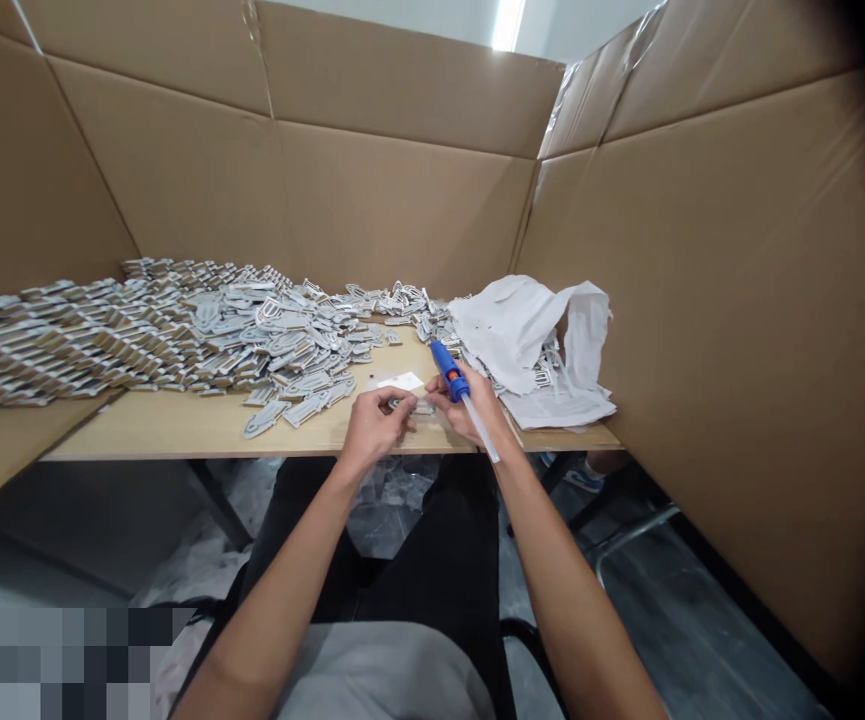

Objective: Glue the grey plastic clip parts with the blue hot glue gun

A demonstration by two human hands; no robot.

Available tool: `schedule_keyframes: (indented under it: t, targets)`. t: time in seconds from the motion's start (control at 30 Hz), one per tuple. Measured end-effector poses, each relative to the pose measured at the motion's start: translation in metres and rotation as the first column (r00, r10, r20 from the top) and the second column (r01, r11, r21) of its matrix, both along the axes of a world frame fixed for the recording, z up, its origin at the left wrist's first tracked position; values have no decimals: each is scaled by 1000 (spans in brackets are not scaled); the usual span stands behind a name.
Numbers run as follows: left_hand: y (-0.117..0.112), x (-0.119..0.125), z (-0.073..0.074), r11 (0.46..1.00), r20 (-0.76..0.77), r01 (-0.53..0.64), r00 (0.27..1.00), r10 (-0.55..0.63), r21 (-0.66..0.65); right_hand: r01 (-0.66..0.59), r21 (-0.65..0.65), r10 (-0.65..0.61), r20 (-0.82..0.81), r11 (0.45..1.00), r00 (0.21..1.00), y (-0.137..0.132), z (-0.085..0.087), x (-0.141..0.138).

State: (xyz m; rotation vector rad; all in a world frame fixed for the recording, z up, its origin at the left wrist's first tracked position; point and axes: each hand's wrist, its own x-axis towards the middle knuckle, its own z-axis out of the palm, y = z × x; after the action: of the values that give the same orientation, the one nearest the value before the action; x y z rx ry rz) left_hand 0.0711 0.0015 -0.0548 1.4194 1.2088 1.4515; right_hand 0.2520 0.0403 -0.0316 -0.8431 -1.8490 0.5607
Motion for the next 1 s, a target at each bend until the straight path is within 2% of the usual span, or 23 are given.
schedule_keyframes:
  t: [0.07,0.13,0.23,0.4,0.53,0.73,1.0]
  targets:
    - [-1,1,1,996,-25,-86,996,87,25,40,12,-40,15,999,999,1,1,3]
    - [-1,1,1,989,0,-141,990,141,46,141,26,-142,37,990,989,1,3,7]
    - [0,2,1,989,82,-142,987,138,51,231,33,-232,32,972,972,1,5,10]
    - [-1,3,3,992,131,-106,987,96,74,115,14,-115,-20,993,993,-2,6,1]
    - [-1,3,5,992,149,-77,987,61,103,85,5,-85,-56,996,995,-2,5,-4]
    - [1,3,3,989,224,-6,974,-28,150,108,-48,-111,-66,993,992,0,3,-3]
    - [7,2,-3,990,200,1,979,-29,139,115,-74,-121,-83,991,989,-1,-2,-11]
